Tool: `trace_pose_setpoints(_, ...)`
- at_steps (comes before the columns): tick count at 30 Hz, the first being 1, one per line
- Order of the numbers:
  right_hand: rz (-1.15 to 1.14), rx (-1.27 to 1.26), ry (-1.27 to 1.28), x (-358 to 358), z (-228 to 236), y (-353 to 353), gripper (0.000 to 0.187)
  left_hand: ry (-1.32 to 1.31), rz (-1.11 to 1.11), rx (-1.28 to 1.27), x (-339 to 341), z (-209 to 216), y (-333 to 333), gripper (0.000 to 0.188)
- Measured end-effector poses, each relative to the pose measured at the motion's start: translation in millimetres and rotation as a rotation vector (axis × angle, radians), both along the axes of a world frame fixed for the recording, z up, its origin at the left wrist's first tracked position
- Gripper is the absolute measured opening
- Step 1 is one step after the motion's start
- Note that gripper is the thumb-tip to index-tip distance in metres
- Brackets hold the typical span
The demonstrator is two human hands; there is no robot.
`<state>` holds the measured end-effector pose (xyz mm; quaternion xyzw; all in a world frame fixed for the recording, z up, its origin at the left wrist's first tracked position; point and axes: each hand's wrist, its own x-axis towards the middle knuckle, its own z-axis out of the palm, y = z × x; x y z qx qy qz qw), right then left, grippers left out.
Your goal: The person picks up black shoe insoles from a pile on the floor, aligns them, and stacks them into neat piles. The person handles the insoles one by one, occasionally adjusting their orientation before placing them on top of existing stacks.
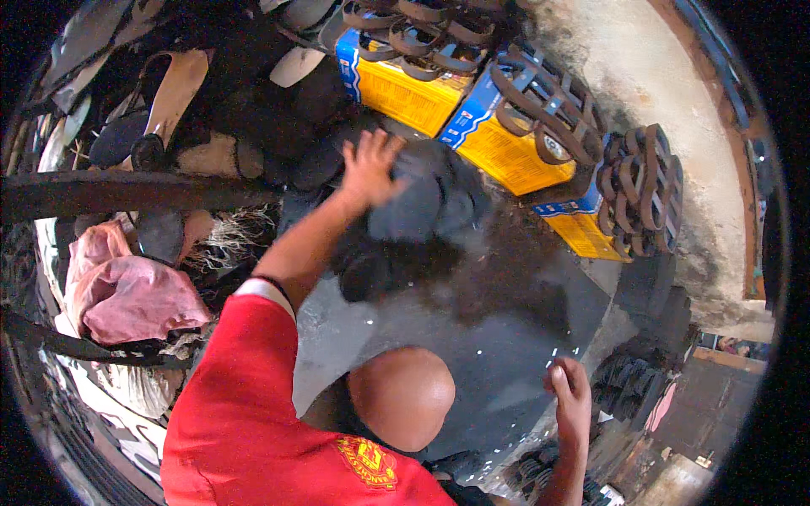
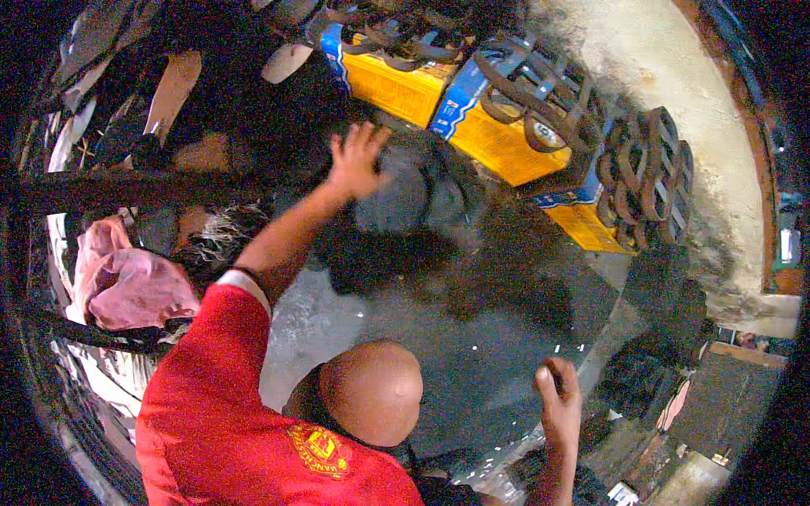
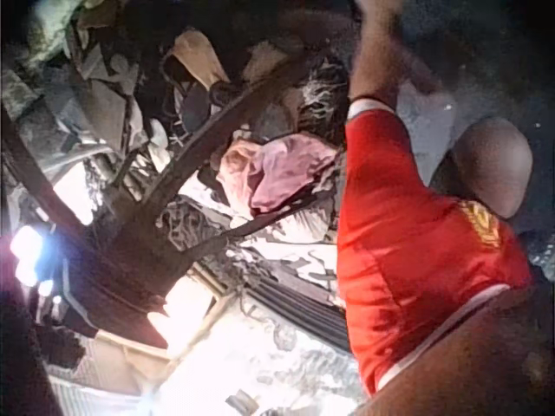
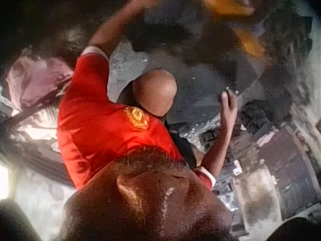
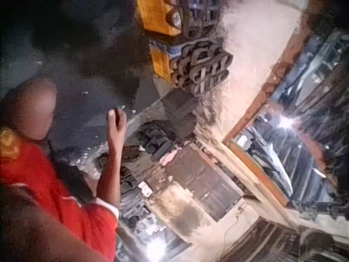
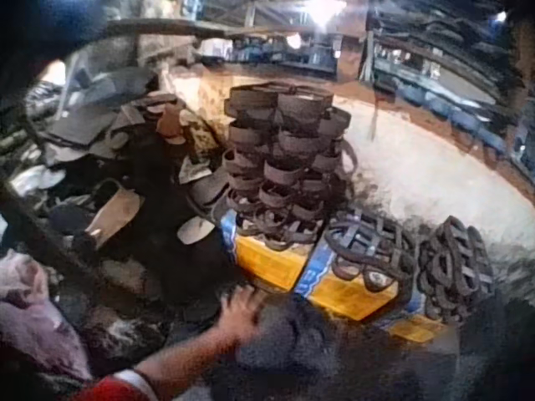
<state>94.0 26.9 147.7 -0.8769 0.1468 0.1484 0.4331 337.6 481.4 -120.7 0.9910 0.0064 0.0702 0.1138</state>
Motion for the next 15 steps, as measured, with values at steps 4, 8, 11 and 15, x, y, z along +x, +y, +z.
trace_pose_setpoints(4, 0.044, -0.019, -0.004, 53.5, -118.5, 26.8, 0.05, 0.062, -0.41, -0.171, -96.8, -5.0, -94.0, 0.103)
trace_pose_setpoints(8, 0.298, -0.254, -0.075, 59.9, -207.7, 74.8, 0.08, 0.138, -0.522, -0.281, -116.6, 10.1, -99.8, 0.095)
trace_pose_setpoints(11, 0.275, -0.197, -0.079, 34.0, -226.1, 101.0, 0.082, -0.09, -0.149, -0.574, -68.3, 24.7, -35.7, 0.074)
trace_pose_setpoints(15, 0.08, -0.074, -0.053, 14.7, -208.3, 94.6, 0.081, 0.056, 0.509, -0.192, -26.6, 24.3, 54.2, 0.111)
